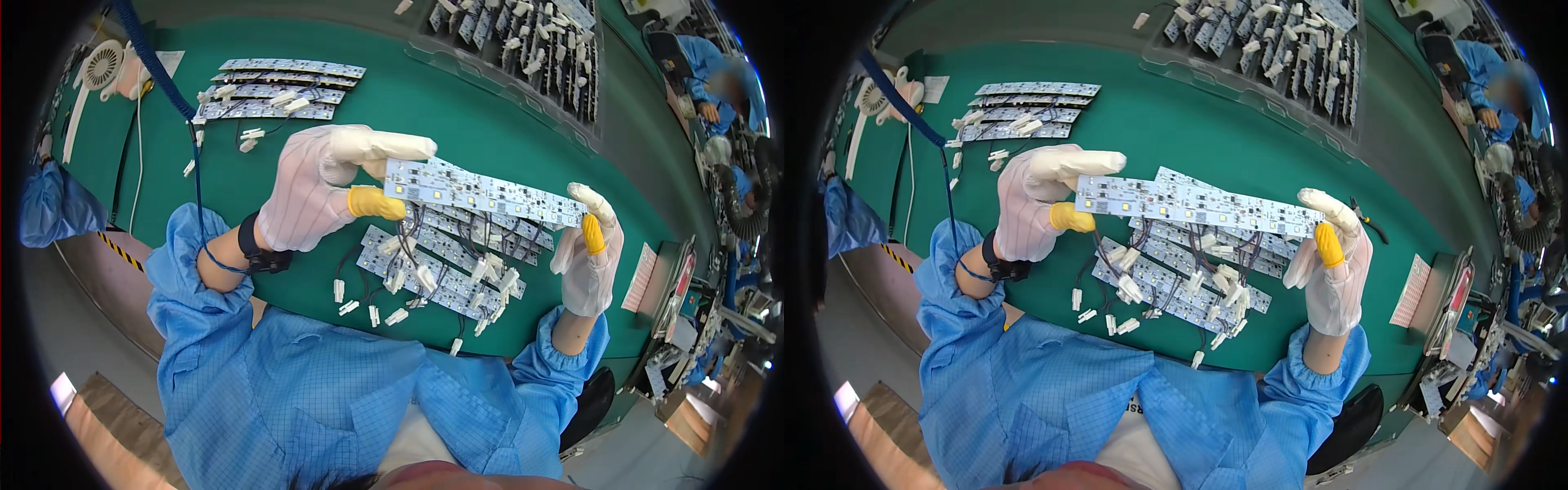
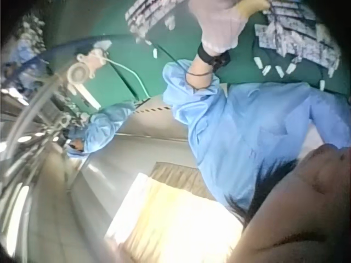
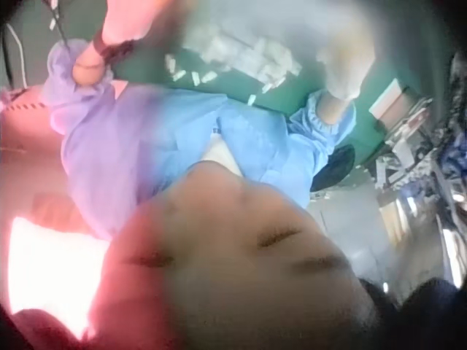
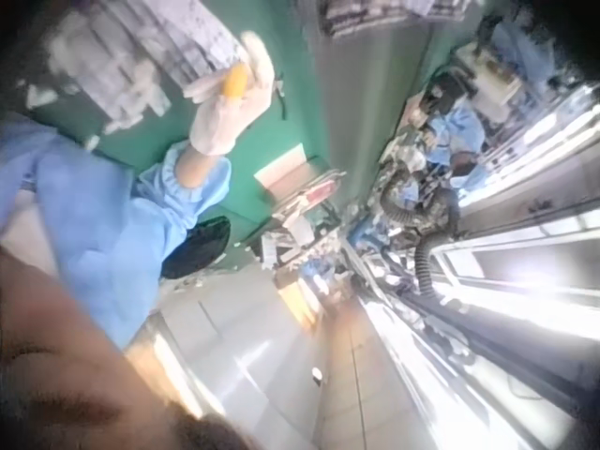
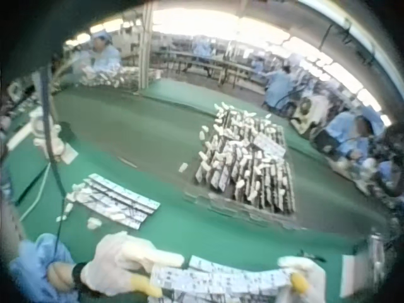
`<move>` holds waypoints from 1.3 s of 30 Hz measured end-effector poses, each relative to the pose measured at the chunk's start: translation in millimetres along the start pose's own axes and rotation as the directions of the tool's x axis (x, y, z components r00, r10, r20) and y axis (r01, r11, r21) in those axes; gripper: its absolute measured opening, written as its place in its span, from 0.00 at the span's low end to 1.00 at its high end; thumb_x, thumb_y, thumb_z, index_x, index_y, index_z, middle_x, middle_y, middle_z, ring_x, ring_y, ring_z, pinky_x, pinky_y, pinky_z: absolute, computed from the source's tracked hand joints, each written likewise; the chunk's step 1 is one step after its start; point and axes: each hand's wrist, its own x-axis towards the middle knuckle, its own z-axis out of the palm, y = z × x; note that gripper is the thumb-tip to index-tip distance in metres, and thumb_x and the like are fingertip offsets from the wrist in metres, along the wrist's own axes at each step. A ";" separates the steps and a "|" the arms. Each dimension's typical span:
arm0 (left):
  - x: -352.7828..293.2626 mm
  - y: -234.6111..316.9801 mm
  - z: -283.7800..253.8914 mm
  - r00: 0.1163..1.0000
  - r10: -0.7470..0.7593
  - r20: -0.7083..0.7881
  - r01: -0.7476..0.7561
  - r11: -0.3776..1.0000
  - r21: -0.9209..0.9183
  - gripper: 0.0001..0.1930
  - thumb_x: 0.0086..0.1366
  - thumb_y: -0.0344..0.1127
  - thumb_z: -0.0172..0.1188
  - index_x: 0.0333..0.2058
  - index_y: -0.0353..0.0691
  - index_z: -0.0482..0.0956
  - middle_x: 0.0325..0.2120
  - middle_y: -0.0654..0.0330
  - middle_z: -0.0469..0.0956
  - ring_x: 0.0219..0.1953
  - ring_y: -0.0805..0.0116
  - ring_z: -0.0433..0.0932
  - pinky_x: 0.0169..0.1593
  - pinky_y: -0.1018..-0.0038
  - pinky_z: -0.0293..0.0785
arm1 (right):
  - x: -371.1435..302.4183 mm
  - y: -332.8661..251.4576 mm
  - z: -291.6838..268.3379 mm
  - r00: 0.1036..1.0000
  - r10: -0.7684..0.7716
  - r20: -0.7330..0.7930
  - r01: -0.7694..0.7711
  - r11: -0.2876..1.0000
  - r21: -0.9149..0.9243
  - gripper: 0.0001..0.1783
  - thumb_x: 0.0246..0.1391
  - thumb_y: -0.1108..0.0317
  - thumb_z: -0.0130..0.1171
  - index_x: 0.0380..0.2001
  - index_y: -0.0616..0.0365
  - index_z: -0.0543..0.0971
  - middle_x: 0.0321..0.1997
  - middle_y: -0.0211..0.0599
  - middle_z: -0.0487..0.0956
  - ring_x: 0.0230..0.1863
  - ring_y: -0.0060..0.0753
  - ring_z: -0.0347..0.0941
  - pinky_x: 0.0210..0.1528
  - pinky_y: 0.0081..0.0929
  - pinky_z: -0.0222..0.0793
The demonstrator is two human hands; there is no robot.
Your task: Manually attaching components to a printed circuit board at an assembly station.
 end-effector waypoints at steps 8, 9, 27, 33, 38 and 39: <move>-0.5 0.3 0.2 0.995 0.094 -0.031 -0.090 0.989 0.120 0.27 0.44 0.44 0.71 0.44 0.41 0.81 0.35 0.62 0.83 0.22 0.74 0.72 0.28 0.81 0.70 | 3.1 3.3 4.8 0.998 0.010 -0.060 -0.009 1.000 0.011 0.25 0.56 0.56 0.55 0.47 0.68 0.73 0.13 0.29 0.73 0.10 0.16 0.65 0.13 0.10 0.54; -0.8 -1.0 1.2 0.995 0.094 -0.037 -0.089 0.989 0.121 0.27 0.44 0.44 0.71 0.44 0.41 0.81 0.35 0.62 0.83 0.22 0.74 0.72 0.28 0.81 0.70 | 3.0 2.1 5.5 0.999 0.021 -0.047 -0.020 0.999 0.028 0.26 0.56 0.55 0.55 0.48 0.69 0.72 0.13 0.29 0.73 0.10 0.16 0.65 0.13 0.10 0.54; 4.2 5.0 -6.9 0.986 0.169 0.012 -0.167 0.957 0.237 0.30 0.49 0.50 0.66 0.49 0.38 0.78 0.23 0.63 0.77 0.22 0.77 0.67 0.27 0.80 0.63 | -6.6 -4.9 4.0 0.984 -0.036 -0.172 0.037 0.999 0.002 0.43 0.46 0.43 0.64 0.52 0.72 0.68 0.28 0.34 0.76 0.17 0.15 0.66 0.29 0.11 0.58; -3.6 4.2 -2.1 0.993 -0.115 -0.020 0.113 0.989 -0.098 0.26 0.56 0.47 0.64 0.47 0.31 0.77 0.34 0.58 0.82 0.27 0.77 0.75 0.34 0.81 0.71 | -7.5 -4.6 -3.4 0.999 -0.048 0.001 0.048 0.996 0.073 0.45 0.45 0.39 0.63 0.52 0.72 0.69 0.25 0.35 0.76 0.18 0.16 0.67 0.27 0.11 0.57; -1.6 8.5 -5.8 0.981 -0.192 0.032 0.194 0.977 -0.088 0.25 0.58 0.45 0.64 0.47 0.29 0.76 0.37 0.55 0.82 0.35 0.74 0.80 0.38 0.80 0.74 | -8.3 -3.1 -1.1 0.997 -0.066 -0.028 0.068 0.996 0.058 0.47 0.44 0.37 0.62 0.52 0.72 0.69 0.23 0.35 0.75 0.15 0.14 0.65 0.25 0.10 0.56; -0.7 8.0 -7.5 0.987 -0.155 0.047 0.156 0.988 -0.001 0.26 0.58 0.46 0.64 0.47 0.29 0.76 0.36 0.55 0.82 0.35 0.75 0.79 0.39 0.80 0.74 | -8.1 -1.6 -2.5 0.996 -0.090 -0.023 0.091 0.994 0.062 0.47 0.44 0.37 0.62 0.52 0.72 0.69 0.23 0.34 0.75 0.14 0.14 0.65 0.24 0.10 0.56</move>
